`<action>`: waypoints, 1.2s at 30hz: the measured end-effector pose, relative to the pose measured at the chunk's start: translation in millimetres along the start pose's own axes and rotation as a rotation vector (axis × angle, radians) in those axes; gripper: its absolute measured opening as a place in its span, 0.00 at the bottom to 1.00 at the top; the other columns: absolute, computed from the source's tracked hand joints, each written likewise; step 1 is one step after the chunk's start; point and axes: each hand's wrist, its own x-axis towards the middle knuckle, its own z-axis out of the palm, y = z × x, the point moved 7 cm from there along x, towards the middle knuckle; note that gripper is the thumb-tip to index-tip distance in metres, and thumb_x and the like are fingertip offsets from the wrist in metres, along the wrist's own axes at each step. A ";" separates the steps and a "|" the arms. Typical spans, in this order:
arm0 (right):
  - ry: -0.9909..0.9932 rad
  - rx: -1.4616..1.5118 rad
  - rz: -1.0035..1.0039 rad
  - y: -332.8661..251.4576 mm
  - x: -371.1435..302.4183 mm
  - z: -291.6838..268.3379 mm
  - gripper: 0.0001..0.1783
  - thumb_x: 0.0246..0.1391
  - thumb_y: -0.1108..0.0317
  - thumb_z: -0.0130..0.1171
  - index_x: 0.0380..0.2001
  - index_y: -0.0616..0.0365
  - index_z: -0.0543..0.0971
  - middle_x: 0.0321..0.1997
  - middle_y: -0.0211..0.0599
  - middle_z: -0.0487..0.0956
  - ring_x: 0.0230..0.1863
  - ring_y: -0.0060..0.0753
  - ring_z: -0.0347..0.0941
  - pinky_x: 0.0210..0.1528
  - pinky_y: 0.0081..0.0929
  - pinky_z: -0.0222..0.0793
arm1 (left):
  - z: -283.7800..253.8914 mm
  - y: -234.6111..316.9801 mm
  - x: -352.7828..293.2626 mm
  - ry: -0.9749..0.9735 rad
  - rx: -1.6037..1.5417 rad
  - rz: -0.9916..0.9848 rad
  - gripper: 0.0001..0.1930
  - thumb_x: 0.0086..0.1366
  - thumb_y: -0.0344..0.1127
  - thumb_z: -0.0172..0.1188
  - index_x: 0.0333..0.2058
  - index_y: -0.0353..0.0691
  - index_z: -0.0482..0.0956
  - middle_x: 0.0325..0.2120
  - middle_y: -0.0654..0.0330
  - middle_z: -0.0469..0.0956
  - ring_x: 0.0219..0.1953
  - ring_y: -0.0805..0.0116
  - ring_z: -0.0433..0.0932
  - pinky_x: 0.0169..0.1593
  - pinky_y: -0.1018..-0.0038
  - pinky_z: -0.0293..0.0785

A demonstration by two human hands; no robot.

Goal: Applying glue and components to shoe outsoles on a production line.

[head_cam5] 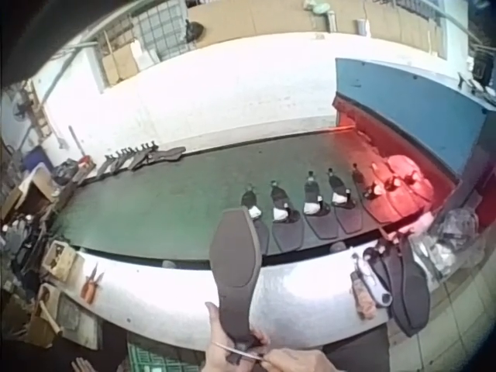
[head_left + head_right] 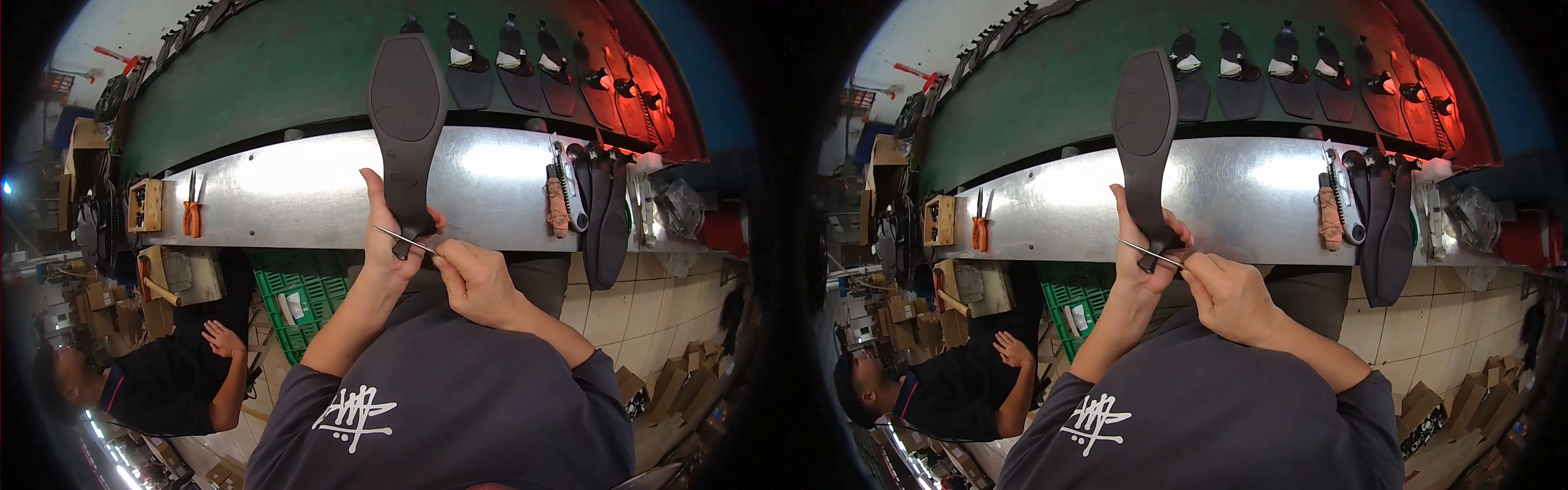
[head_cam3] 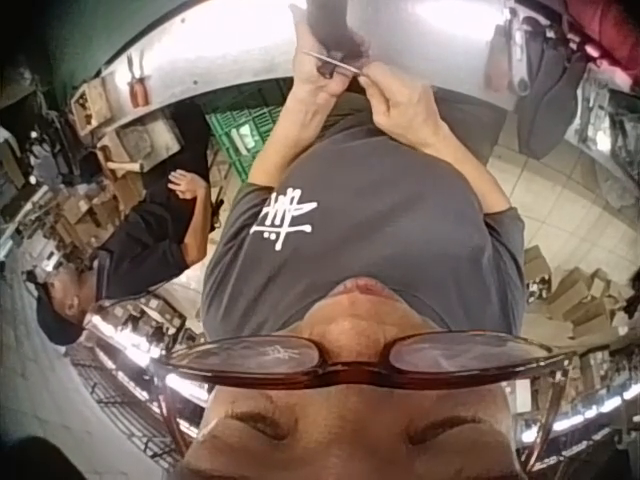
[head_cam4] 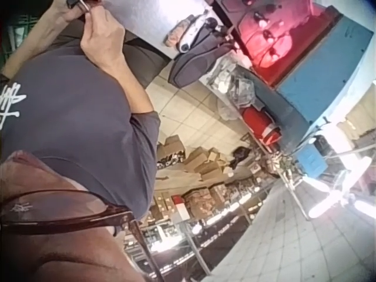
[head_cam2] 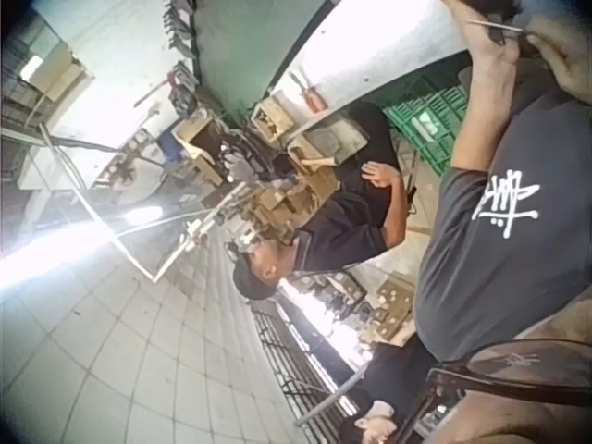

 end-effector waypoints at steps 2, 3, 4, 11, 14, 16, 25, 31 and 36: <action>-0.008 0.012 -0.008 0.4 -0.6 0.5 0.03 0.53 0.79 0.54 0.29 0.62 0.71 0.22 0.44 0.71 0.23 0.48 0.71 0.25 0.35 0.64 | -2.2 1.2 0.8 0.077 0.067 -0.014 0.38 0.59 0.76 0.37 0.30 0.42 0.73 0.15 0.58 0.75 0.20 0.63 0.77 0.27 0.69 0.74; -0.011 -0.003 -0.023 0.6 -0.8 1.5 0.03 0.53 0.79 0.55 0.29 0.62 0.72 0.23 0.44 0.71 0.24 0.48 0.71 0.25 0.35 0.65 | -2.5 2.0 2.0 0.076 0.068 -0.013 0.38 0.59 0.76 0.37 0.30 0.42 0.73 0.15 0.58 0.75 0.20 0.63 0.77 0.27 0.69 0.74; -0.013 -0.020 -0.037 1.0 -1.6 2.5 0.03 0.52 0.78 0.55 0.29 0.61 0.72 0.24 0.43 0.71 0.24 0.48 0.72 0.26 0.35 0.65 | -4.8 1.8 3.5 0.089 0.062 -0.016 0.38 0.59 0.76 0.37 0.30 0.41 0.72 0.15 0.57 0.75 0.20 0.63 0.77 0.27 0.69 0.74; -0.086 0.010 -0.101 -1.9 -7.8 14.7 0.04 0.51 0.72 0.59 0.28 0.57 0.73 0.25 0.40 0.74 0.27 0.46 0.74 0.28 0.38 0.69 | -66.9 48.8 13.2 0.253 -0.249 0.123 0.36 0.60 0.73 0.43 0.35 0.39 0.72 0.22 0.57 0.74 0.24 0.62 0.76 0.29 0.68 0.74; 0.201 -0.091 0.041 34.6 13.6 -34.9 0.05 0.52 0.72 0.57 0.33 0.59 0.76 0.26 0.43 0.76 0.27 0.50 0.73 0.30 0.39 0.69 | -121.5 117.3 -10.7 0.317 -0.017 0.386 0.49 0.58 0.78 0.33 0.46 0.29 0.71 0.37 0.47 0.77 0.38 0.54 0.77 0.43 0.60 0.74; 0.191 -0.118 0.160 51.6 22.7 -60.3 0.11 0.53 0.74 0.56 0.41 0.61 0.77 0.31 0.46 0.75 0.30 0.50 0.73 0.34 0.38 0.69 | -163.1 159.0 -23.0 0.342 0.094 0.454 0.53 0.58 0.78 0.35 0.62 0.30 0.57 0.54 0.41 0.68 0.54 0.47 0.70 0.57 0.52 0.65; 0.241 -0.495 0.250 98.4 26.2 -94.8 0.25 0.49 0.77 0.55 0.53 0.57 0.73 0.35 0.43 0.70 0.37 0.47 0.68 0.41 0.41 0.64 | -62.3 194.0 32.3 0.390 1.203 1.025 0.27 0.64 0.36 0.60 0.58 0.31 0.66 0.58 0.50 0.68 0.61 0.62 0.66 0.61 0.70 0.61; 0.231 -0.560 0.243 101.8 36.0 -94.7 0.23 0.48 0.77 0.56 0.51 0.55 0.74 0.36 0.44 0.71 0.40 0.47 0.68 0.43 0.40 0.65 | 57.4 144.5 197.9 0.181 1.585 1.015 0.37 0.57 0.50 0.63 0.61 0.38 0.63 0.58 0.42 0.67 0.63 0.42 0.61 0.64 0.62 0.57; 0.202 -0.560 0.195 106.8 32.1 -95.0 0.24 0.46 0.77 0.59 0.50 0.55 0.75 0.41 0.44 0.70 0.43 0.47 0.67 0.45 0.39 0.66 | 53.1 127.8 250.0 0.274 1.749 0.884 0.22 0.59 0.49 0.61 0.50 0.49 0.76 0.58 0.44 0.67 0.63 0.38 0.58 0.63 0.44 0.52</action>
